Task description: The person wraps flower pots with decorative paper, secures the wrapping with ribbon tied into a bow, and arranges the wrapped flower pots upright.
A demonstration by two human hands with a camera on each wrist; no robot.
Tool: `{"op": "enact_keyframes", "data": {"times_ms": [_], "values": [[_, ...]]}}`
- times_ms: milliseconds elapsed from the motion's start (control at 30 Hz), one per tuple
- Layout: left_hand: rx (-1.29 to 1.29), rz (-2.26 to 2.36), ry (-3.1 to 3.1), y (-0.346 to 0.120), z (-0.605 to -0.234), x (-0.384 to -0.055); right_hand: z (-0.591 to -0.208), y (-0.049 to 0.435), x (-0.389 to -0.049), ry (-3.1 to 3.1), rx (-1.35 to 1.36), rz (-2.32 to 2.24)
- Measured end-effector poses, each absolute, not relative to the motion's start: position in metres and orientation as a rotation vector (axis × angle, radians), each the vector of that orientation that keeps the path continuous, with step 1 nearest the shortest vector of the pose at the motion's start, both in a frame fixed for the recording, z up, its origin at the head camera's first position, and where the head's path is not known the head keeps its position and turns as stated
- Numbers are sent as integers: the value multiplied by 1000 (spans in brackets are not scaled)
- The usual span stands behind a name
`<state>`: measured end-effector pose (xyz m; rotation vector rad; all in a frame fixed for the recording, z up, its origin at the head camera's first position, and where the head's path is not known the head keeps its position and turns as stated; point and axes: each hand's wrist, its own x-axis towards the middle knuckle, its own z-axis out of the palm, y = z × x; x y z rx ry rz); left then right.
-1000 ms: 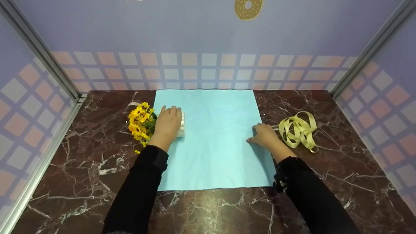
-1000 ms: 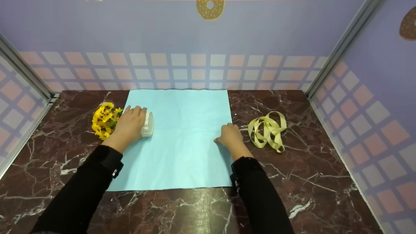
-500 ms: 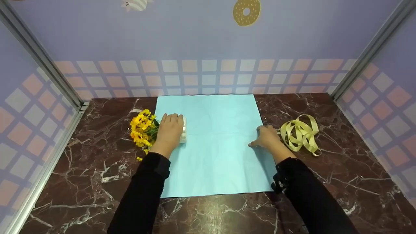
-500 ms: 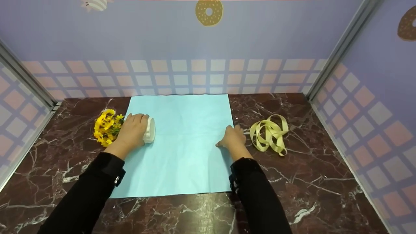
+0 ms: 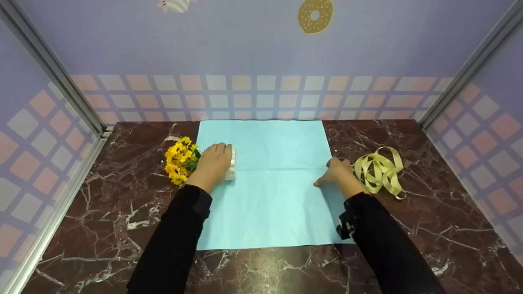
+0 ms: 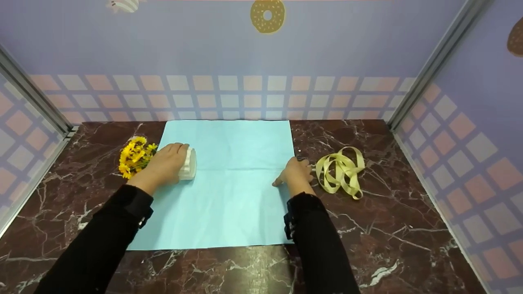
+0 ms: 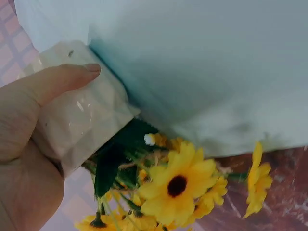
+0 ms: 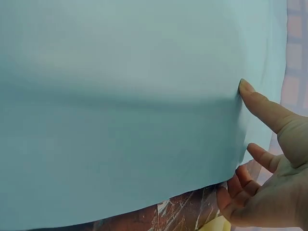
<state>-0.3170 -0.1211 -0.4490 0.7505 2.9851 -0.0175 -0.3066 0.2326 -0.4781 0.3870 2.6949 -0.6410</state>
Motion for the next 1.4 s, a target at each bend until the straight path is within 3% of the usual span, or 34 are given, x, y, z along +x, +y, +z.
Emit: {"op": "enact_keyframes", "data": {"times_ms": [433,1000,1267,1400], "values": [[779,11,3040,-128,-457,-315,-483,230,-306,2668,445,-706],[746,107,3106,-120,-461,-309,-479,276,-311,2589,219,-939],[725,104,3097,-118,-459,-311,-454,277,-311,2578,87,-994],[687,62,3068,-119,-457,-313,-438,273,-307,2565,130,-1247]]}}
